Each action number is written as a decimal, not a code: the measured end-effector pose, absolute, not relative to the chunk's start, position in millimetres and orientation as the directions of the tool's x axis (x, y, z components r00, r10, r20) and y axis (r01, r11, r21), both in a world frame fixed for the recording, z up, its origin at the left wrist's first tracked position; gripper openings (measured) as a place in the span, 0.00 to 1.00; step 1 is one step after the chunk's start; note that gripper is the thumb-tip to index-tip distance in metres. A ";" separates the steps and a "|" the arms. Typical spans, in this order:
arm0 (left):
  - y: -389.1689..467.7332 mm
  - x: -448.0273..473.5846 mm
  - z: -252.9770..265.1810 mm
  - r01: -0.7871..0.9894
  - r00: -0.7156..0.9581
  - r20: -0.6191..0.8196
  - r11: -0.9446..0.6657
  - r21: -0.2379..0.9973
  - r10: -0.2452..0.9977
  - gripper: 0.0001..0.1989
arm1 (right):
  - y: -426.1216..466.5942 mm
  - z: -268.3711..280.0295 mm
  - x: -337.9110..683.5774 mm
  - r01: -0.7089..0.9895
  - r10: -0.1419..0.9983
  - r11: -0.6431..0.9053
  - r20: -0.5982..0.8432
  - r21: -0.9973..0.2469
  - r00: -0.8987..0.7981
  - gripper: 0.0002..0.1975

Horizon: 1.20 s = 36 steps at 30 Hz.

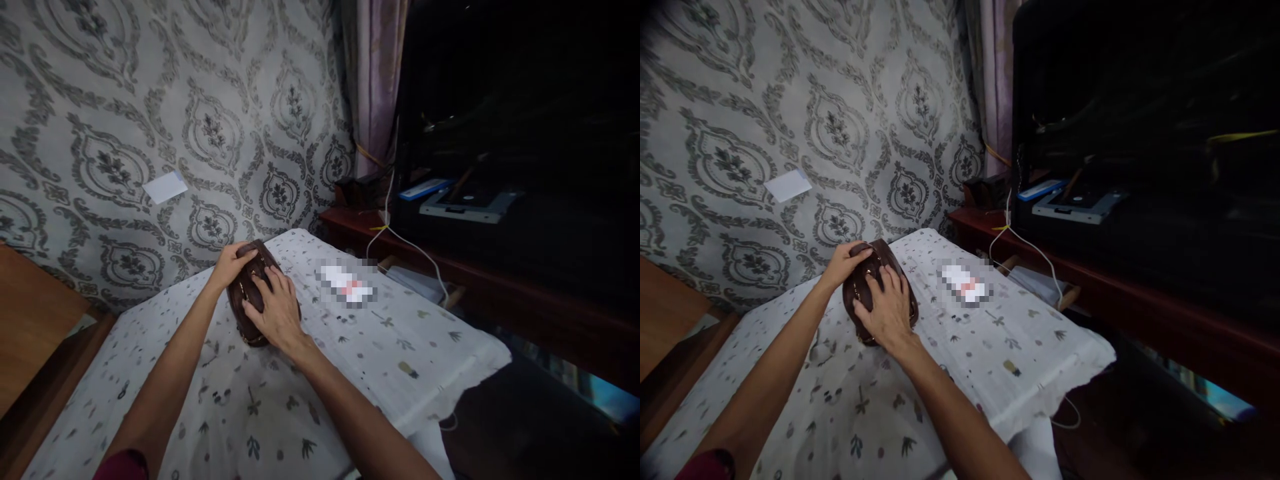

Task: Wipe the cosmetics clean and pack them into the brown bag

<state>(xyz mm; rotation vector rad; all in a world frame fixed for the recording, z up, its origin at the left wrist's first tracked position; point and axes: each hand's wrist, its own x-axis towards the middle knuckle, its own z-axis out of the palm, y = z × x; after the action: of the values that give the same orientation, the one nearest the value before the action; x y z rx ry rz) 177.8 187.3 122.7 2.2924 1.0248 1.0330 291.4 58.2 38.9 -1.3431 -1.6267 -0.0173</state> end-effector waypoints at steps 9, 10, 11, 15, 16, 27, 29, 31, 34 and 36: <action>192.4 134.1 119.0 0.608 0.350 0.502 -0.599 0.521 0.791 0.14 | 59.4 34.7 290.0 0.727 0.721 0.398 0.681 -0.559 0.129 0.25; 191.9 132.7 117.0 0.625 0.339 0.510 -0.594 0.506 0.791 0.13 | 59.2 34.5 290.3 0.727 0.717 0.403 0.685 -0.557 0.127 0.25; 191.3 132.1 115.2 0.642 0.328 0.518 -0.589 0.491 0.790 0.13 | 59.0 34.3 290.5 0.726 0.713 0.408 0.690 -0.554 0.125 0.24; 189.7 133.2 110.8 0.691 0.277 0.555 -0.564 0.452 0.784 0.13 | 59.4 32.8 290.5 0.726 0.706 0.413 0.697 -0.550 0.126 0.22; 189.5 133.4 110.2 0.700 0.264 0.562 -0.557 0.448 0.784 0.14 | 59.7 32.4 290.2 0.727 0.706 0.411 0.697 -0.550 0.129 0.22; 183.9 130.3 105.5 0.675 0.303 0.532 -0.572 0.465 0.790 0.14 | 59.5 33.5 288.5 0.737 0.706 0.392 0.694 -0.550 0.142 0.21; 180.2 130.0 106.7 0.666 0.331 0.517 -0.584 0.464 0.789 0.14 | 59.3 33.9 288.7 0.736 0.706 0.394 0.694 -0.551 0.141 0.21; 176.4 129.8 108.5 0.659 0.357 0.501 -0.593 0.463 0.788 0.13 | 59.1 34.2 289.0 0.733 0.712 0.397 0.689 -0.553 0.134 0.22; 171.9 131.0 111.6 0.655 0.384 0.480 -0.599 0.460 0.789 0.13 | 58.6 34.9 289.3 0.729 0.720 0.396 0.682 -0.558 0.131 0.22; 169.9 134.2 113.9 0.659 0.387 0.478 -0.599 0.455 0.788 0.13 | 57.8 35.5 289.4 0.726 0.718 0.399 0.684 -0.560 0.133 0.22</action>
<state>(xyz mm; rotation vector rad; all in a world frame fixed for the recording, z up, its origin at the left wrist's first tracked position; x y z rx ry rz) 134.2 169.9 113.9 2.4519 1.2962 1.0058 289.4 57.8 35.5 -1.3163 -1.5815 -0.0095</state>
